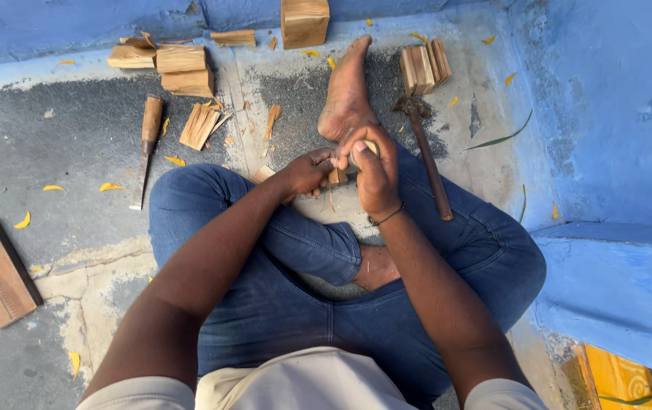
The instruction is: The person sits cross-legged on a concrete floor and carves small rectangular wooden blocks using a chisel and a hammer. They hold the wood in their left hand and strike the chisel with the hammer to shape the pieces, occasionally inspecting the work and stacking finished blocks.
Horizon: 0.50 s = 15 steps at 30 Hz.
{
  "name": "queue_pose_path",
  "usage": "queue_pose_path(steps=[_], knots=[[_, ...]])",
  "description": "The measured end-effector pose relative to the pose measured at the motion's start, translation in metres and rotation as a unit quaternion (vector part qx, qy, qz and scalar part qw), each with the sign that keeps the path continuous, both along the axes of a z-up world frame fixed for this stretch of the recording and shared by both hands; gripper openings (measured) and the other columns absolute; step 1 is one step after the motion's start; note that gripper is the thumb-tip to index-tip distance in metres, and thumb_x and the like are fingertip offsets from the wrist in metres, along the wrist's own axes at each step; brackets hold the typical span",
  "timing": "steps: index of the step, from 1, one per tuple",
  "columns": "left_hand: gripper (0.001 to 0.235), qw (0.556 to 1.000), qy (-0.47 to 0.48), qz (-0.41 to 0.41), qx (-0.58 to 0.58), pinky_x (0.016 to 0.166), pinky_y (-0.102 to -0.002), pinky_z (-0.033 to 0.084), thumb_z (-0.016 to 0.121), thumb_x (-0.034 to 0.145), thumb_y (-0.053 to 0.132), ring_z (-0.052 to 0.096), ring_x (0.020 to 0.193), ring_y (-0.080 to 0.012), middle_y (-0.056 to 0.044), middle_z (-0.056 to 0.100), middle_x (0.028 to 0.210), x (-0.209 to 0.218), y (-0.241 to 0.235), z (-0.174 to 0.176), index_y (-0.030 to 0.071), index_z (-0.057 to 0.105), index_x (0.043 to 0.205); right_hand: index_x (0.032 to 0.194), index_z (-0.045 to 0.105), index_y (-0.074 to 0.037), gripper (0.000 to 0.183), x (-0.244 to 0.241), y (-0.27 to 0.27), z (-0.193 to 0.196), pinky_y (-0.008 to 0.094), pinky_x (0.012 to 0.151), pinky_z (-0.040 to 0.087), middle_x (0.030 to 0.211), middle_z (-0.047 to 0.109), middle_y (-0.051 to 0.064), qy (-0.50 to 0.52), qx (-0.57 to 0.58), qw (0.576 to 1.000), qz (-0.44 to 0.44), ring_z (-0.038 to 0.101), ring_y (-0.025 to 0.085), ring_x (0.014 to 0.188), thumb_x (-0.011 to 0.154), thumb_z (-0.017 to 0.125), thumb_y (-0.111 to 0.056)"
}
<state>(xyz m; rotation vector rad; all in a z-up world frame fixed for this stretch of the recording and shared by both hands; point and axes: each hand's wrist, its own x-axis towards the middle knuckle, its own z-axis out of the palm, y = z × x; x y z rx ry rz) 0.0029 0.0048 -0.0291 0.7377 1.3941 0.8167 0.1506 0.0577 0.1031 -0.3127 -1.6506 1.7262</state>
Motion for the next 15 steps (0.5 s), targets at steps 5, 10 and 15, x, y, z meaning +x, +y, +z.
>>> queue_pose_path(steps=[5,10,15], knots=[[0.032,0.970,0.157,-0.036,0.184,0.083,-0.035,0.055,0.052,0.107,0.035,0.068,0.087,-0.0162,-0.008,0.075,0.099,-0.006,-0.003,-0.007,0.012,0.070,0.121,0.095,0.053,-0.004,0.028,0.015,-0.009,0.012,0.031,0.077,0.049,0.083,0.055,0.008,0.072,-0.034,0.996,-0.025,0.053,0.015,0.073,0.108,0.053,-0.028],[0.036,0.983,0.093,0.021,0.155,0.097,-0.041,0.050,0.053,0.106,0.036,0.065,0.109,-0.0268,-0.013,0.074,0.120,-0.003,-0.003,-0.033,0.013,0.070,0.127,0.095,0.054,-0.003,0.033,0.000,-0.017,-0.001,0.032,0.081,0.049,0.086,0.057,0.010,0.047,0.005,0.998,-0.048,0.055,0.017,0.079,0.107,0.049,-0.033],[0.035,0.971,0.199,-0.036,0.128,0.098,-0.043,0.051,0.049,0.104,0.037,0.070,0.110,-0.0322,-0.014,0.073,0.119,-0.009,-0.003,-0.011,0.017,0.068,0.125,0.093,0.053,-0.003,0.039,0.004,-0.022,0.002,0.033,0.082,0.049,0.085,0.056,0.009,0.026,0.032,0.998,-0.037,0.054,0.017,0.080,0.111,0.050,-0.037]])
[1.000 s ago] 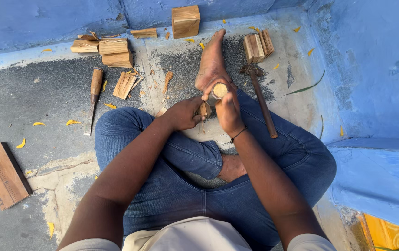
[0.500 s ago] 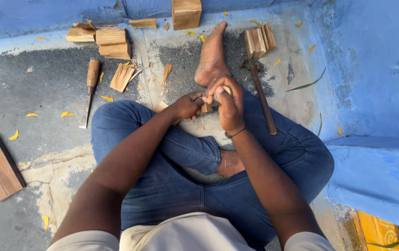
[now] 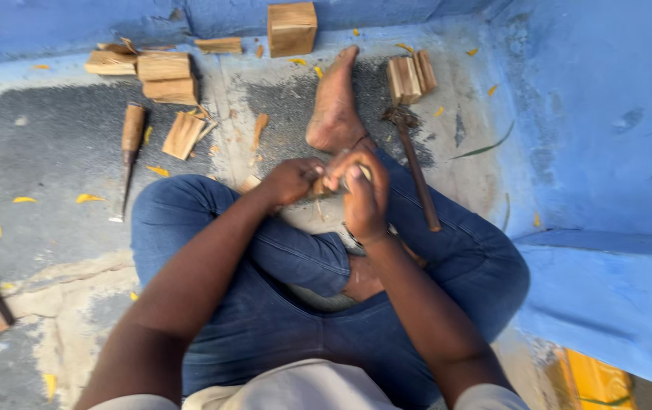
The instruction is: The person sits cross-legged on a concrete floor and carves small rectangular wooden blocks using a chisel and a hammer. They hold the wood in their left hand and strike the chisel with the hammer to shape the pieces, occasionally inspecting the work and stacking finished blocks.
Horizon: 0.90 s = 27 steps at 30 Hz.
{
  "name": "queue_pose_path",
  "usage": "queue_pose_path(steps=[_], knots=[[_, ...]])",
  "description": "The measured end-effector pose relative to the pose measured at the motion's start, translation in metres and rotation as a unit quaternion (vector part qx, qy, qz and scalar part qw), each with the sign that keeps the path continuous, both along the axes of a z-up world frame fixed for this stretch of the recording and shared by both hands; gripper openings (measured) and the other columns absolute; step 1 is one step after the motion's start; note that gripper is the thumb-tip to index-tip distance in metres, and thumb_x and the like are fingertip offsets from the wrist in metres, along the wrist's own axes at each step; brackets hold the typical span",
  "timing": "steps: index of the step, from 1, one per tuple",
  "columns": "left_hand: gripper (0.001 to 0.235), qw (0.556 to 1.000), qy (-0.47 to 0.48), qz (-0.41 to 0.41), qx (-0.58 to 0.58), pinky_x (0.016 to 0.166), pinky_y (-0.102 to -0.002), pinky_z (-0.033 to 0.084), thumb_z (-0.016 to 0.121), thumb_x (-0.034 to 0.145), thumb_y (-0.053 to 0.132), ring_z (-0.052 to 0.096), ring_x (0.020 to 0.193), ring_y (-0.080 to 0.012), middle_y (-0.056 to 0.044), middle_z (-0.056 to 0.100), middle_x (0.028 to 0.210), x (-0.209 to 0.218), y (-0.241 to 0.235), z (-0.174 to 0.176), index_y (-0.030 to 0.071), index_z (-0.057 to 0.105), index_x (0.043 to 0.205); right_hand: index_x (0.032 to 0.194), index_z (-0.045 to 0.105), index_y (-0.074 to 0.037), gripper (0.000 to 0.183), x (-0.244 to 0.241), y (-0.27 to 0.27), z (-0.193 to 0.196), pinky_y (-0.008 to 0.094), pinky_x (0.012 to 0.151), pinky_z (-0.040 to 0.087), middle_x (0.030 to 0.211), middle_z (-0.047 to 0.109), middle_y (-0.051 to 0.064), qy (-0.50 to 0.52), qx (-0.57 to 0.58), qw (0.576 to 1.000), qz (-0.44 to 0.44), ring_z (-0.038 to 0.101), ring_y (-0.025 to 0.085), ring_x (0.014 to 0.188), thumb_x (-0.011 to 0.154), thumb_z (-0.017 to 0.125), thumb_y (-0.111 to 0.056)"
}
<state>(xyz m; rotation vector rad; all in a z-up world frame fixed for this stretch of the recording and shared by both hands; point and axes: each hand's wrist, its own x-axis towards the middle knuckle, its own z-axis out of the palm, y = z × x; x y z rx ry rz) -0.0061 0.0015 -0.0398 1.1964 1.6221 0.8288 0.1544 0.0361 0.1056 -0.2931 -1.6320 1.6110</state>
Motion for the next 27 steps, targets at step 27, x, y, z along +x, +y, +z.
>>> queue_pose_path(steps=[27], knots=[[0.037,0.995,0.078,0.035,0.055,0.090,-0.047,0.055,0.053,0.098,0.034,0.071,0.097,-0.0411,-0.022,0.074,0.104,-0.007,-0.002,-0.004,0.010,0.073,0.117,0.093,0.054,-0.002,0.045,-0.005,-0.010,-0.011,0.033,0.080,0.049,0.083,0.059,0.010,0.017,0.063,0.998,-0.010,0.056,0.017,0.079,0.111,0.048,-0.042]])
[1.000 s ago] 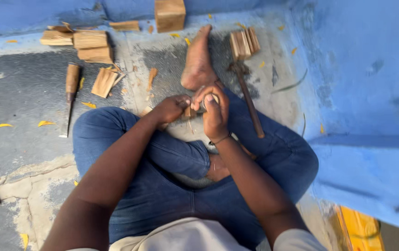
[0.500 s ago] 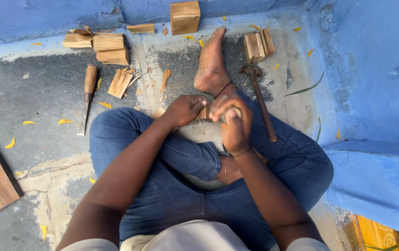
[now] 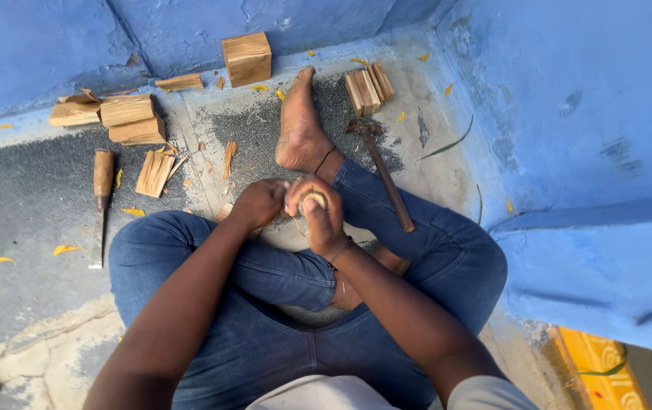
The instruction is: The person sits cross-legged on a concrete floor and carves small rectangular wooden blocks using a chisel and a hammer. They hold the wood in their left hand and strike the chisel with the hammer to shape the pieces, occasionally inspecting the work and stacking finished blocks.
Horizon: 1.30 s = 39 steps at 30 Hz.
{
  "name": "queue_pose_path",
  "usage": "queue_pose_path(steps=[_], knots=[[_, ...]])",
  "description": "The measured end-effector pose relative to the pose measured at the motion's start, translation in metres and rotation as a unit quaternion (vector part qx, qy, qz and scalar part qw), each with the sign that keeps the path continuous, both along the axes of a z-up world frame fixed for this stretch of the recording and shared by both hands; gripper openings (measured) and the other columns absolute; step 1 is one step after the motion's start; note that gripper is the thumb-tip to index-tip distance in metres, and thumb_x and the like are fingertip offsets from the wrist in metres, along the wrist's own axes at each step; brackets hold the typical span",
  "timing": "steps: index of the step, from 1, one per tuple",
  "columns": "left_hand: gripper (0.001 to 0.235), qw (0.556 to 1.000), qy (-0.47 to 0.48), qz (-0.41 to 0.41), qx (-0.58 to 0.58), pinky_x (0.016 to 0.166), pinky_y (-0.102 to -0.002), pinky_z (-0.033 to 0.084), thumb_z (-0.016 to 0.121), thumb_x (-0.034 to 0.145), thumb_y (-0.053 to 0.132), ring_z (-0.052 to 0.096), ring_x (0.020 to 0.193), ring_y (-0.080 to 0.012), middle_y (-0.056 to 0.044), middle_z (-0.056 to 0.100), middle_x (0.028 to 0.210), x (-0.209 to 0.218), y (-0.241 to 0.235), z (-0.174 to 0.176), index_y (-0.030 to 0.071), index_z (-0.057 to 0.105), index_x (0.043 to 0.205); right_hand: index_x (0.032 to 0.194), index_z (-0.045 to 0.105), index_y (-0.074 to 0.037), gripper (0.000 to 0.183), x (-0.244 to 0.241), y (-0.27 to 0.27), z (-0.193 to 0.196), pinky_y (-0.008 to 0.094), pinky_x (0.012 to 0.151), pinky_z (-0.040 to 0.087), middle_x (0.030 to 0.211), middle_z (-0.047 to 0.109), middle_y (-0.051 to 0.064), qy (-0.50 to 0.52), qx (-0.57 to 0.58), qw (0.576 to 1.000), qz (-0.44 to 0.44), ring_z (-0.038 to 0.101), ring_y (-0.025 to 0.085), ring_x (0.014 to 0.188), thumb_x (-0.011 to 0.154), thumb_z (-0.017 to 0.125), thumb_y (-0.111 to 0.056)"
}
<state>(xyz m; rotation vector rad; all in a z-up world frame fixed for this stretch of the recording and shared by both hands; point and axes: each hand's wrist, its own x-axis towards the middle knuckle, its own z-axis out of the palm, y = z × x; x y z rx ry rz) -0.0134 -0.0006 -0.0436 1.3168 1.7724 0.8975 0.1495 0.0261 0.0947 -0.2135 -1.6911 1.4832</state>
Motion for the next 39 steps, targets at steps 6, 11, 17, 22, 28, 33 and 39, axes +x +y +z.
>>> queue_pose_path(steps=[6,11,17,22,28,33,39], knots=[[0.038,0.998,0.012,0.015,0.066,0.088,-0.046,0.055,0.052,0.103,0.038,0.071,0.095,-0.0400,-0.022,0.074,0.103,-0.004,0.001,-0.010,0.010,0.076,0.113,0.095,0.053,-0.003,0.040,0.009,0.003,0.002,0.032,0.077,0.048,0.083,0.056,0.009,0.027,-0.030,0.999,0.015,0.053,0.017,0.079,0.111,0.050,-0.040],[0.043,0.991,-0.034,-0.010,-0.126,0.085,-0.045,0.056,0.051,0.102,0.048,0.075,0.087,-0.0356,-0.020,0.077,0.092,0.006,0.004,0.006,0.014,0.078,0.106,0.098,0.052,-0.003,0.042,-0.001,0.008,-0.014,0.034,0.081,0.048,0.088,0.056,0.011,0.050,-0.070,0.996,0.012,0.055,0.019,0.083,0.108,0.050,-0.043],[0.040,0.999,-0.043,0.026,-0.001,0.083,-0.047,0.057,0.052,0.099,0.047,0.074,0.089,-0.0351,-0.018,0.075,0.096,0.006,0.000,0.015,0.015,0.075,0.110,0.094,0.053,-0.003,0.047,0.017,0.007,-0.001,0.033,0.080,0.049,0.082,0.056,0.009,0.058,-0.059,0.997,-0.003,0.055,0.018,0.080,0.109,0.054,-0.047],[0.039,0.999,0.020,-0.025,0.013,0.093,-0.049,0.053,0.049,0.103,0.040,0.069,0.101,-0.0417,-0.021,0.074,0.108,0.003,0.004,-0.017,0.013,0.076,0.112,0.095,0.053,-0.003,0.044,-0.004,0.002,-0.015,0.031,0.079,0.048,0.085,0.056,0.009,0.015,-0.036,0.999,0.026,0.054,0.016,0.080,0.110,0.052,-0.044],[0.041,0.993,0.103,-0.051,-0.007,0.097,-0.052,0.051,0.048,0.105,0.043,0.065,0.108,-0.0449,-0.025,0.070,0.114,-0.002,-0.006,-0.003,0.012,0.069,0.124,0.096,0.056,-0.003,0.045,0.003,0.001,-0.010,0.033,0.080,0.048,0.085,0.057,0.011,0.008,-0.040,0.998,0.041,0.055,0.017,0.081,0.110,0.052,-0.045],[0.065,0.962,0.176,0.033,-0.208,0.099,-0.052,0.052,0.055,0.097,0.056,0.065,0.114,-0.0386,-0.022,0.067,0.123,-0.035,-0.033,0.064,0.018,0.048,0.149,0.098,0.054,-0.004,0.044,0.012,0.009,0.014,0.034,0.079,0.048,0.083,0.055,0.010,0.078,-0.074,0.993,0.043,0.054,0.019,0.080,0.109,0.055,-0.046],[0.106,0.847,0.319,-0.119,-0.409,0.100,-0.056,0.052,0.085,0.075,0.062,0.051,0.132,-0.0363,-0.020,0.046,0.149,-0.009,-0.025,0.080,0.014,0.033,0.154,0.098,0.052,-0.004,0.044,0.019,0.011,0.042,0.036,0.080,0.049,0.082,0.055,0.011,0.100,-0.051,0.994,0.003,0.054,0.020,0.079,0.108,0.055,-0.047]])
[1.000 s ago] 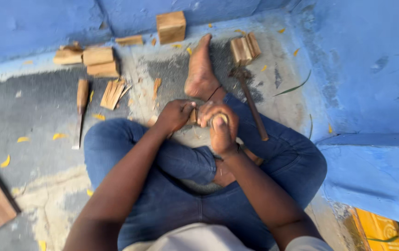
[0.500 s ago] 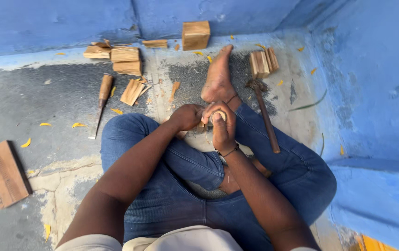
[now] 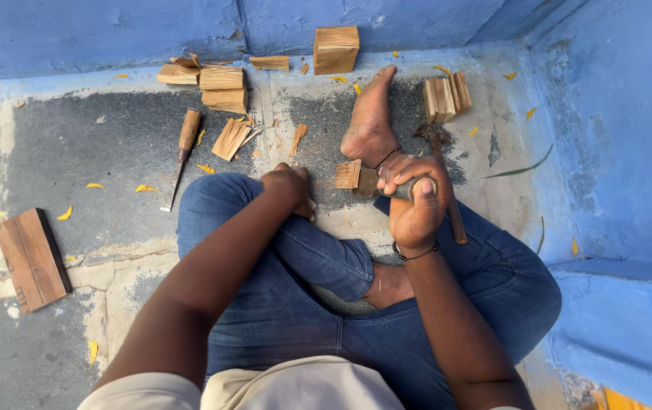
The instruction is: The person sits cross-legged on a concrete floor and carves small rectangular wooden blocks using a chisel and a hammer. They hold the wood in their left hand and strike the chisel with the hammer to shape the pieces, occasionally inspecting the work and stacking finished blocks.
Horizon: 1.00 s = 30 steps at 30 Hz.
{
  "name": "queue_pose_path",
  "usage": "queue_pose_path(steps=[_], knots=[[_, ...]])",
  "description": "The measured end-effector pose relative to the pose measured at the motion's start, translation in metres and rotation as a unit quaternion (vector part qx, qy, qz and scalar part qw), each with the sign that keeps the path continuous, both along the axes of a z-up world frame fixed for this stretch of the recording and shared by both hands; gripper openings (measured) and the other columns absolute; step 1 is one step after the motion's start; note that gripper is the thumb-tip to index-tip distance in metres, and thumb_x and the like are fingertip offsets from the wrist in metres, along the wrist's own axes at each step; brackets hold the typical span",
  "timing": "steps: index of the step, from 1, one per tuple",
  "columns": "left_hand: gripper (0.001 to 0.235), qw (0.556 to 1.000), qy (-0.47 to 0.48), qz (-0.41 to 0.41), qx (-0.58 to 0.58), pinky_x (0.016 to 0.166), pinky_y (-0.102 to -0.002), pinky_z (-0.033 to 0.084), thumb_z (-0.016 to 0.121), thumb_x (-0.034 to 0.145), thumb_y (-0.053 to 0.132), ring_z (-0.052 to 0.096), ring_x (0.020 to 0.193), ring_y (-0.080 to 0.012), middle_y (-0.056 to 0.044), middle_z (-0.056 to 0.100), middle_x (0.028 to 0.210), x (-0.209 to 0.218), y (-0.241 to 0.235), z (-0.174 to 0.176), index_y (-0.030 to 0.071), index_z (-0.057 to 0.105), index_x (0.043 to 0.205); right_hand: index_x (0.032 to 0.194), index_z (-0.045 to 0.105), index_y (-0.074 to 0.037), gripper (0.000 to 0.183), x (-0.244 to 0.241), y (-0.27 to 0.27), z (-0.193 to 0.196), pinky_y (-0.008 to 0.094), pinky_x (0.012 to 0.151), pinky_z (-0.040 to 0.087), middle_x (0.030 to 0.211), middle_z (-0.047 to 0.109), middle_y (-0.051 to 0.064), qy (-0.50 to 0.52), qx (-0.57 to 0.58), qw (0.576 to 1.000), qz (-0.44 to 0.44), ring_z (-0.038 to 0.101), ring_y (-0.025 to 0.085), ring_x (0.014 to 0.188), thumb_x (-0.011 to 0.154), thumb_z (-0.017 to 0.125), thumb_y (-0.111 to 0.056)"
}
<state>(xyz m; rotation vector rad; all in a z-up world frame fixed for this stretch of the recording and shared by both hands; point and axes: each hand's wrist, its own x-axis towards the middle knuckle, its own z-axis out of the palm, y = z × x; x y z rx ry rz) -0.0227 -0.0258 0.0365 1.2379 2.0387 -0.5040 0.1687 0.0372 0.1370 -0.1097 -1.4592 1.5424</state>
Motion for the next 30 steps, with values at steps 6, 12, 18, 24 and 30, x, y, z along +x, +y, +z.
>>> queue_pose_path(steps=[6,12,18,24,30], knots=[[0.105,0.986,-0.051,0.039,0.152,0.094,-0.049,0.059,0.088,0.070,0.055,0.066,0.118,-0.0386,-0.024,0.045,0.146,0.021,0.013,-0.033,0.013,0.036,0.152,0.098,0.052,-0.003,0.043,0.009,0.006,0.007,0.034,0.077,0.048,0.082,0.055,0.012,-0.005,-0.019,1.000,-0.009,0.053,0.020,0.076,0.108,0.057,-0.044],[0.105,0.954,-0.152,0.031,0.258,0.097,-0.048,0.055,0.093,0.066,0.038,0.064,0.118,-0.0406,-0.021,0.043,0.146,0.014,0.014,-0.023,0.021,0.036,0.153,0.098,0.053,-0.003,0.042,0.007,0.014,-0.002,0.035,0.078,0.049,0.084,0.056,0.012,-0.023,-0.022,0.999,-0.001,0.055,0.020,0.078,0.109,0.056,-0.043],[0.090,0.797,-0.334,-0.060,0.499,0.093,-0.045,0.057,0.092,0.065,0.029,0.067,0.113,-0.0357,-0.016,0.055,0.140,0.004,-0.010,0.015,0.013,0.051,0.143,0.100,0.054,-0.004,0.038,-0.001,0.004,-0.010,0.035,0.084,0.050,0.088,0.057,0.010,-0.051,-0.047,0.997,0.034,0.056,0.019,0.083,0.111,0.054,-0.040],[0.068,0.837,-0.267,-0.017,0.477,0.085,-0.046,0.056,0.091,0.067,0.028,0.070,0.099,-0.0367,-0.015,0.068,0.117,0.002,-0.019,0.022,0.009,0.063,0.125,0.098,0.055,-0.005,0.034,-0.029,0.001,-0.017,0.034,0.084,0.052,0.088,0.058,0.008,-0.100,-0.009,0.994,0.040,0.059,0.017,0.084,0.112,0.053,-0.036],[0.052,0.876,-0.188,-0.048,0.442,0.088,-0.047,0.056,0.086,0.073,0.023,0.069,0.104,-0.0379,-0.015,0.070,0.114,0.001,-0.009,-0.001,0.008,0.065,0.118,0.096,0.056,-0.006,0.035,-0.050,0.007,-0.041,0.032,0.081,0.053,0.086,0.060,0.007,-0.107,0.007,0.993,0.039,0.059,0.015,0.081,0.113,0.047,-0.036]])
